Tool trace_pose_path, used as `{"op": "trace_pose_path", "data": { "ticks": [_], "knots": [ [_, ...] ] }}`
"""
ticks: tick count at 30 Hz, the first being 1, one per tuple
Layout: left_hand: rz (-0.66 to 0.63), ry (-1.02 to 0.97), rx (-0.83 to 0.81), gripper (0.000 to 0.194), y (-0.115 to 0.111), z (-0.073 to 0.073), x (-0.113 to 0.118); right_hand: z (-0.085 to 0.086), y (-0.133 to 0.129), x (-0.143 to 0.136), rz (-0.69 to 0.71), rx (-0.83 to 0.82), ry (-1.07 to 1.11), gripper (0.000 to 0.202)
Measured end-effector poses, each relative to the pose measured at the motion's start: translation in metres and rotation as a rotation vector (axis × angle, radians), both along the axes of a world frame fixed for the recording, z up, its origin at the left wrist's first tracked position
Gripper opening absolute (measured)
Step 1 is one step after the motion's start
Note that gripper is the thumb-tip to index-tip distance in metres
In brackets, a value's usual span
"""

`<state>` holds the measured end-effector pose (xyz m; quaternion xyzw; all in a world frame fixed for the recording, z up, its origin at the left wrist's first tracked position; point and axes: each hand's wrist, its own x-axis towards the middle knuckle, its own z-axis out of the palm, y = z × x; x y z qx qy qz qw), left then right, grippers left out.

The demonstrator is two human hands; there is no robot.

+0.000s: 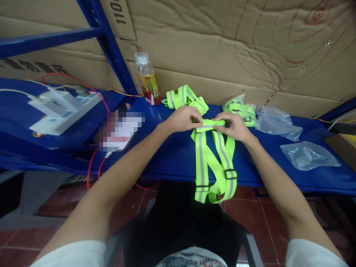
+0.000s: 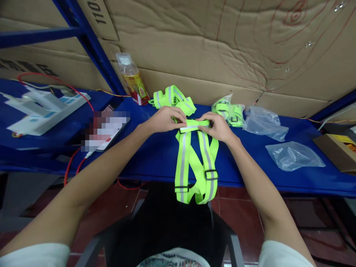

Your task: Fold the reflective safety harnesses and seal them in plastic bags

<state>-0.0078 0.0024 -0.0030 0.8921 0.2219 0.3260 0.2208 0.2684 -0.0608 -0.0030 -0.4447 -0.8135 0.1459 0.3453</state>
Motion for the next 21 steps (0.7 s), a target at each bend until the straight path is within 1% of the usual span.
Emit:
{"op": "trace_pose_path", "data": {
  "ticks": [1,2,4,5,7,9,11,13,16,17,20,21],
  "knots": [
    [0.027,-0.021,-0.008,0.017,0.001,-0.001,0.001,0.000,0.000,0.000,0.001,0.063,-0.013,0.024],
    [0.053,-0.039,-0.015,0.024,0.001,-0.003,0.001,0.000,0.000,0.000,0.003,0.114,-0.029,0.021],
    [0.087,-0.038,-0.001,0.036,0.003,-0.005,0.002,-0.001,0.000,0.000,0.001,0.175,-0.067,0.017],
    [0.095,-0.021,0.022,0.037,0.003,-0.006,0.003,-0.001,0.001,0.000,0.001,0.188,-0.087,0.016],
    [0.104,0.015,0.069,0.030,0.004,-0.008,0.003,-0.002,0.001,0.001,0.001,0.196,-0.116,0.014],
    [0.095,0.040,0.074,0.026,0.003,-0.007,0.003,-0.002,0.001,0.002,-0.007,0.191,-0.136,0.014],
    [0.072,0.063,0.057,0.025,0.003,-0.006,0.003,-0.001,0.001,0.003,-0.013,0.171,-0.153,0.018],
    [0.056,0.099,0.060,0.025,0.001,-0.004,0.003,0.002,0.000,0.005,-0.007,0.124,-0.176,0.023],
    [0.063,0.146,0.115,0.022,0.000,-0.002,0.004,0.008,-0.001,0.007,0.011,0.038,-0.190,0.030],
    [0.068,0.155,0.135,0.025,-0.001,-0.002,0.004,0.009,-0.002,0.007,0.016,0.016,-0.189,0.031],
    [0.085,0.173,0.196,0.042,-0.002,-0.004,0.005,0.012,-0.003,0.007,0.011,-0.013,-0.202,0.033],
    [0.090,0.182,0.218,0.043,-0.002,-0.004,0.005,0.013,-0.004,0.006,-0.003,-0.017,-0.203,0.036]
  ]
}}
